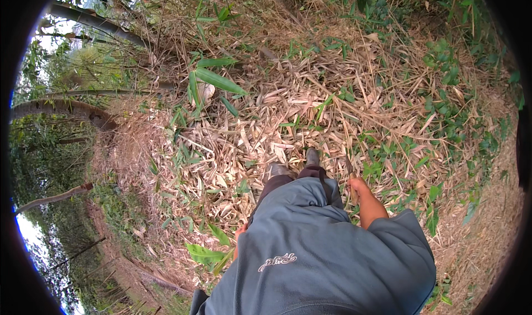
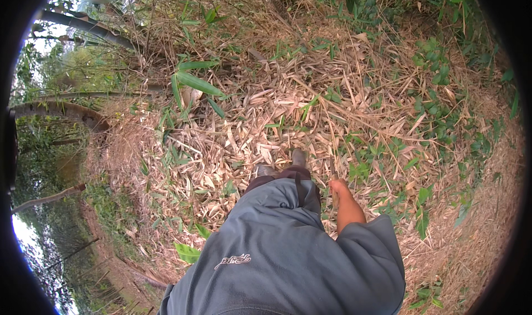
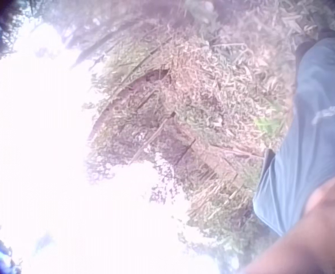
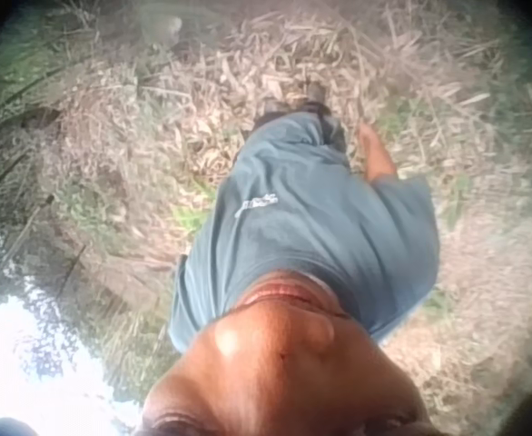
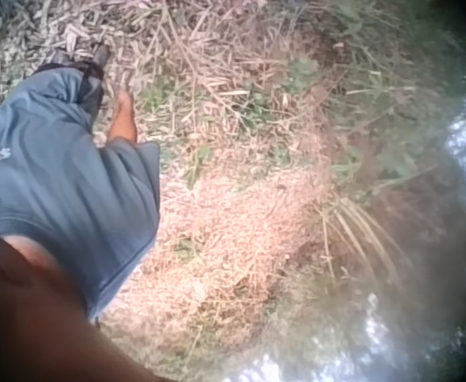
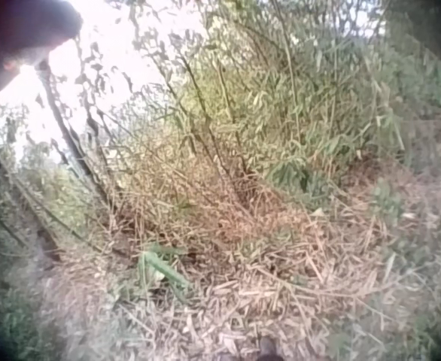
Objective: The person uses a machete to cut bamboo stalks and branches in a wooded area. They repeatedly select stalks, chop them, and drop the cut pieces on the ground.
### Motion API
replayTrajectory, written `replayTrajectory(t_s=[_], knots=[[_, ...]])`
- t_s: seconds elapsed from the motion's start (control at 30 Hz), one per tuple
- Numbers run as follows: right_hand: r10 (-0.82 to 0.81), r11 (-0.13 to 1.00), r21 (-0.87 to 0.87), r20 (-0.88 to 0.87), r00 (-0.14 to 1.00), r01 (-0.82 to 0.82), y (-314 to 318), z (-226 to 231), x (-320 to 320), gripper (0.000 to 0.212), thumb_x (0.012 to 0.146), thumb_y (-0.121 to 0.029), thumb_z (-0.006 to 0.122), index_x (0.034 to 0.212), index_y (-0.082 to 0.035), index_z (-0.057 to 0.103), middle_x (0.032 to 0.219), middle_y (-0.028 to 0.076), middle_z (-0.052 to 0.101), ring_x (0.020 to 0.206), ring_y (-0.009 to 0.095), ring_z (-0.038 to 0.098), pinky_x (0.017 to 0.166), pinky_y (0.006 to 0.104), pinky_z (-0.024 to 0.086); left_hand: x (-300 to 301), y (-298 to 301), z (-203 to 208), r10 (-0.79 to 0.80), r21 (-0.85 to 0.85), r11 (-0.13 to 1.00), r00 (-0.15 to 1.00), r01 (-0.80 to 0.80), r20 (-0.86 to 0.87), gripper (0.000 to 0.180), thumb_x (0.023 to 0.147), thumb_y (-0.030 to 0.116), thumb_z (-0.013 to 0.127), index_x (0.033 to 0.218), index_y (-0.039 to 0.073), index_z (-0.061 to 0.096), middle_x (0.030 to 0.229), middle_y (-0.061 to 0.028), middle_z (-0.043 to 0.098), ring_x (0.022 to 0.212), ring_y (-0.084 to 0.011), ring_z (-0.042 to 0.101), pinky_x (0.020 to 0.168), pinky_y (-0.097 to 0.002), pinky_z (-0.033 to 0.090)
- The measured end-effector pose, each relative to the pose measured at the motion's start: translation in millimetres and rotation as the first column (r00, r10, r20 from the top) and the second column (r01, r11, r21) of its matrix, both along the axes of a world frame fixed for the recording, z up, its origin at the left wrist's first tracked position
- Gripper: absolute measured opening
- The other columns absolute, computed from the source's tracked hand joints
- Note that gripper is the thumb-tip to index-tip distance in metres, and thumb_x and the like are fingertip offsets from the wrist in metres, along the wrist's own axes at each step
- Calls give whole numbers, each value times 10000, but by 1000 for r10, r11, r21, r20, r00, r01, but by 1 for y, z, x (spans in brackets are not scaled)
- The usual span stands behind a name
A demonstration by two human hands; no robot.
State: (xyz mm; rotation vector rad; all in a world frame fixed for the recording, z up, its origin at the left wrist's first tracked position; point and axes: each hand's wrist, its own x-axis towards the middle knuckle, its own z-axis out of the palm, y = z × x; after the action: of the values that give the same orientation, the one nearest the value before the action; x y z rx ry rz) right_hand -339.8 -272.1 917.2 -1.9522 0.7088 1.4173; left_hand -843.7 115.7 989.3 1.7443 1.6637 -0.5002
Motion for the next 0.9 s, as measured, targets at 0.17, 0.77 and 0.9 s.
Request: replayTrajectory(t_s=[0.17,0.77,0.9], knots=[[-67,996,52,-16,998,67,-4,-12,-5,213,755,-129,693,862,55,681,664,132,647,555,247,636,554,395,497,12,3,5,190,-2,982,982,-190,2,433,847,443,632,791,19,697,701,-94,654,691,-197,597,694,-348,464],[-22,1000,-18,5,1000,22,-22,-13,-7,312,770,-166,700,1009,34,680,765,120,687,639,238,680,615,398,524,-2,7,-12,-592,121,798,805,591,-26,338,906,264,527,1235,257,603,998,-151,679,889,-320,654,810,-374,493],[-24,1000,-10,-23,999,23,-28,-15,-11,312,768,-152,696,1019,33,675,792,135,688,649,242,684,621,407,527,-5,6,-12,-595,134,800,802,585,45,362,900,221,520,1250,275,594,996,-155,677,915,-344,651,822,-394,501]])
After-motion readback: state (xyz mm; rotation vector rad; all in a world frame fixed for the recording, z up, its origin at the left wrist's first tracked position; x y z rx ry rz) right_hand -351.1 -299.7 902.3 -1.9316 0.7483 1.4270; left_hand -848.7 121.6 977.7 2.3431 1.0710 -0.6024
